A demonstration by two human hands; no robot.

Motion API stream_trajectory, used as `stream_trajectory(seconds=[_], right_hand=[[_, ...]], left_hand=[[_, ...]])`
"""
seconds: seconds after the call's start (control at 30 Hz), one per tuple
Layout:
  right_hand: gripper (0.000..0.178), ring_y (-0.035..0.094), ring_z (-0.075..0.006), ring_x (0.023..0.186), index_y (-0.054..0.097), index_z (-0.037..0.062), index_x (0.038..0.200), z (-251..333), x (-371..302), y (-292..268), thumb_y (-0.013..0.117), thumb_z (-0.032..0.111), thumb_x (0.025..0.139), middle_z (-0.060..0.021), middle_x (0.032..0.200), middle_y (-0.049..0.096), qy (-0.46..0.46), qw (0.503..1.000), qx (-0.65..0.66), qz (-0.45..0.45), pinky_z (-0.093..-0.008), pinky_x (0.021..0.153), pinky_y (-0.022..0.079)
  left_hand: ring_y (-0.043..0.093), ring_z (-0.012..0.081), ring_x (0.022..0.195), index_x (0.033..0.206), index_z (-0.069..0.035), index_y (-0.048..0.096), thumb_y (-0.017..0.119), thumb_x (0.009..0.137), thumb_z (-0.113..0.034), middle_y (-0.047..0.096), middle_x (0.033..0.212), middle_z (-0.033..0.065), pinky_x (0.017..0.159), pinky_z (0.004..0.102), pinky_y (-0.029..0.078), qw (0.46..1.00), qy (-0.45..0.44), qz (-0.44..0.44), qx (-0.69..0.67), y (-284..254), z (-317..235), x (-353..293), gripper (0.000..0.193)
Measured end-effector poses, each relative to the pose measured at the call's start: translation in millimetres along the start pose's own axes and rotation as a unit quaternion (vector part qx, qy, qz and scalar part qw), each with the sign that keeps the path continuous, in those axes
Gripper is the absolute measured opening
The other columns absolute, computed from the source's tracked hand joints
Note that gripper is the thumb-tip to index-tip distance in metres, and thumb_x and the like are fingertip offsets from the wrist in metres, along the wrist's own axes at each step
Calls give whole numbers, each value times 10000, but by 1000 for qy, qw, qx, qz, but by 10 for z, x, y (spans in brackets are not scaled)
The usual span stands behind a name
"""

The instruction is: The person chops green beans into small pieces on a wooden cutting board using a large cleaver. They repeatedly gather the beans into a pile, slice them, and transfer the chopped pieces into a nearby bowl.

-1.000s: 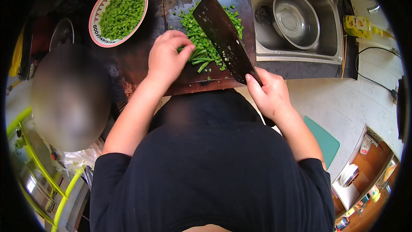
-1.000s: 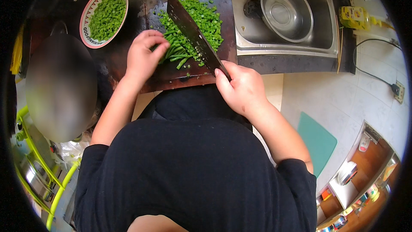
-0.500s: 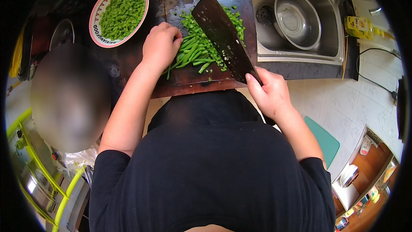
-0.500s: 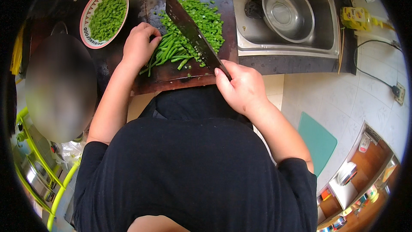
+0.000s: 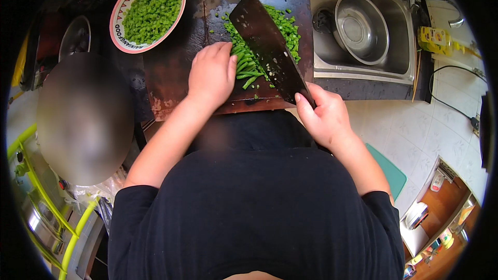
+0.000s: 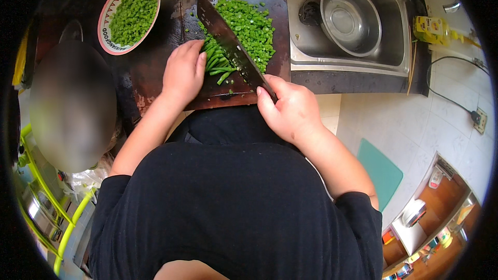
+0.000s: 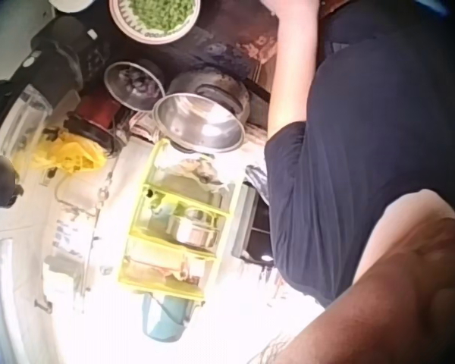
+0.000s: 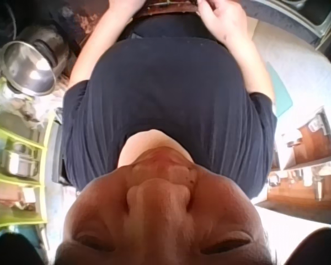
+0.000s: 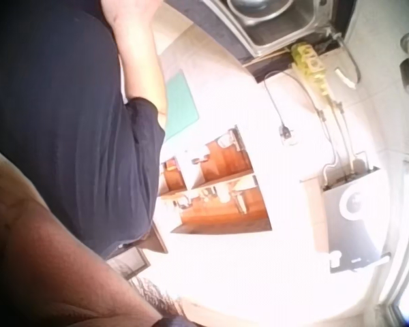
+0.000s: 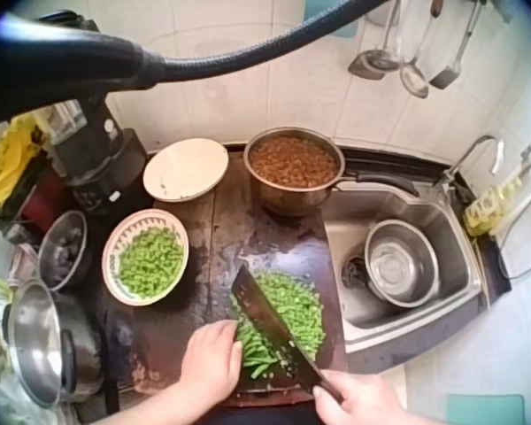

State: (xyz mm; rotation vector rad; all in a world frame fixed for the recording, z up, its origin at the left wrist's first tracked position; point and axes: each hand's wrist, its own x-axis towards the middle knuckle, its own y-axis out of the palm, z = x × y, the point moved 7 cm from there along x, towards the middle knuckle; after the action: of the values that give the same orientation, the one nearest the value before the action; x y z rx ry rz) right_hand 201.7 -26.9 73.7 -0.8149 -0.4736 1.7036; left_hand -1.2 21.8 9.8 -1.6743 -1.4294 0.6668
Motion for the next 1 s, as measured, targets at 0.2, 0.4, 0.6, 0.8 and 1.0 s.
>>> stream_trajectory(seconds=[0.2, 0.4, 0.6, 0.8, 1.0], right_hand=[[225, 620, -354, 676, 635, 97, 1037, 150, -37, 20, 574, 200, 847, -152, 725, 632, -44, 999, -28, 2, -424, 604, 494], [230, 617, -362, 675, 626, 82, 1043, 178, -50, 58, 560, 192, 852, -160, 720, 629, -49, 997, -51, 15, -434, 605, 491], [211, 613, -384, 719, 617, 59, 1024, 213, 1, 131, 547, 179, 866, -190, 753, 629, -1, 994, -95, 58, -415, 637, 493], [223, 611, -398, 711, 620, 57, 977, 406, 128, 176, 502, 219, 880, -209, 734, 626, 6, 980, -173, 100, -463, 652, 492], [235, 624, -391, 707, 632, 64, 895, 258, 277, 485, 486, 247, 882, -204, 728, 638, 19, 976, -207, 72, -475, 675, 502]], left_hand=[[466, 348, 1144, 1178, -6, 495, 574, 838, -186, 504, 1209, 154, 1025, 491, 310, 996, 11, -76, 54, 137, -125, -226, 393], [452, 334, 1168, 1125, -41, 480, 643, 780, -135, 494, 1175, 137, 1030, 512, 308, 993, 60, -102, 15, 226, -71, -251, 393], [427, 384, 1163, 1163, -36, 432, 719, 716, -206, 435, 1207, 174, 991, 541, 340, 990, 88, -110, 29, 284, -137, -300, 558], [431, 405, 1118, 1154, -14, 419, 713, 696, -156, 429, 1176, 202, 959, 541, 364, 985, 120, -112, 42, 331, -133, -285, 563], [441, 399, 1086, 1135, -8, 427, 708, 672, -120, 432, 1152, 204, 944, 525, 376, 984, 130, -117, 19, 324, -138, -265, 554]])
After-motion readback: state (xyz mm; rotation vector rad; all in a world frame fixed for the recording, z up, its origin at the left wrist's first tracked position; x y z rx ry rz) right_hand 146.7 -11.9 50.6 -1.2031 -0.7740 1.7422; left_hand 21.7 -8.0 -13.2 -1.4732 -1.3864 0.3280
